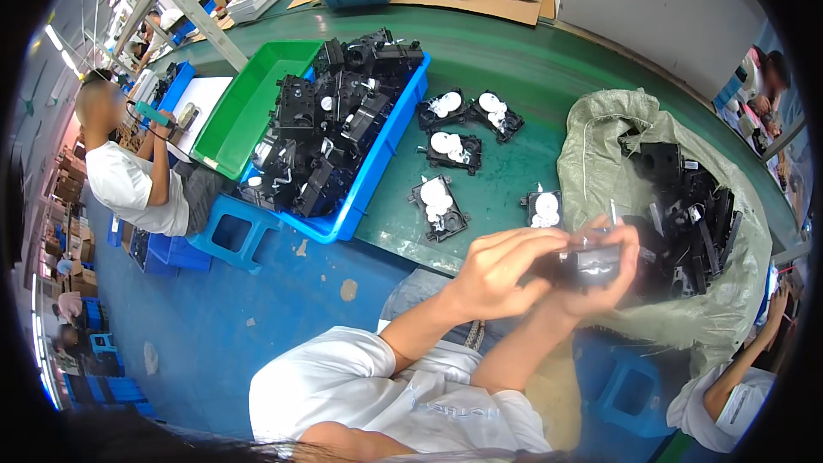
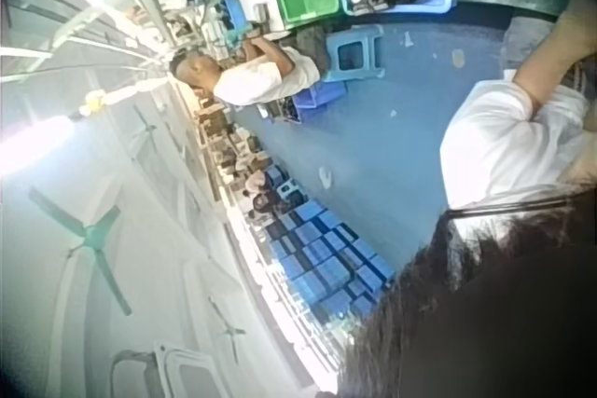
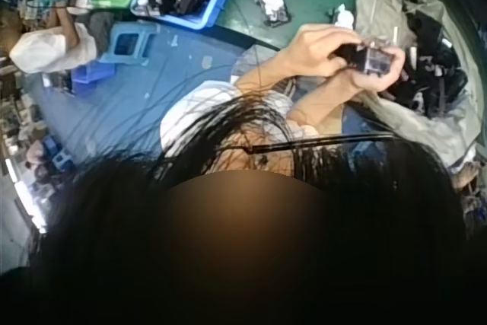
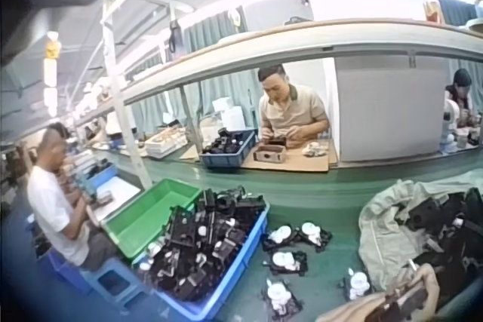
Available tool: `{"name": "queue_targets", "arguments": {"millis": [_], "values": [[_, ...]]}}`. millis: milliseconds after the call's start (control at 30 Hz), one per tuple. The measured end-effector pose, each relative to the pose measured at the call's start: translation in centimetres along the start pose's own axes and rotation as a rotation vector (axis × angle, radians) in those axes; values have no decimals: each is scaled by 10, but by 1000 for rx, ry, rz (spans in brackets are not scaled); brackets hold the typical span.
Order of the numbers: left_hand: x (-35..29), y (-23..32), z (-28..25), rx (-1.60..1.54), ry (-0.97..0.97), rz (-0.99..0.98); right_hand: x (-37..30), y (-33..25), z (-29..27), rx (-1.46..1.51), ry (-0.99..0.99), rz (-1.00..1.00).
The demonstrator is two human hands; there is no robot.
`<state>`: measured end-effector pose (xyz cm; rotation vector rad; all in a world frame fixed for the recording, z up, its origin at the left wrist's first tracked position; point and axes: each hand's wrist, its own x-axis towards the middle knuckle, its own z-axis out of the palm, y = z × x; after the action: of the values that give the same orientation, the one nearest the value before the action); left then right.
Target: Manually assemble and inspect small black electronic components on a factory line.
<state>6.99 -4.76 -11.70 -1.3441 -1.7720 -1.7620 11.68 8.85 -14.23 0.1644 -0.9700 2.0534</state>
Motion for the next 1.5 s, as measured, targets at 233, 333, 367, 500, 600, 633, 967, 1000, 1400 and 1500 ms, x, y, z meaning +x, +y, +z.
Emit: {"name": "queue_targets", "arguments": {"millis": [233, 333, 367, 500, 600, 633, 967, 1000, 1400, 1500], "values": [[6, 12, -94, 528, 80, -153, -1, 45, 56, -200, 246, 82], [-1, 18, -150, 735, 196, -269, -1, 41, 36, -200, 157, 174], [-8, 19, -164, 762, 256, -390, -2, 40, 26, -207, 109, 220], [-40, 11, -207, 941, 220, -350, -3, 42, 16, -132, 12, 291], [-61, -1, -212, 1039, 182, -352, -4, 45, 12, -95, -26, 301], [-65, -1, -210, 1037, 193, -378, -5, 47, 13, -113, -35, 320], [-86, -22, -199, 1076, 255, -461, -6, 39, 12, -221, -36, 343], [-87, -24, -200, 1076, 260, -484, -6, 38, 11, -221, -30, 342], [-112, 9, -201, 1438, -58, -578, -5, 0, -19, -438, 98, 282], [-84, 17, -175, 1465, 112, -469, -4, -12, -23, -496, 163, 193]]}}
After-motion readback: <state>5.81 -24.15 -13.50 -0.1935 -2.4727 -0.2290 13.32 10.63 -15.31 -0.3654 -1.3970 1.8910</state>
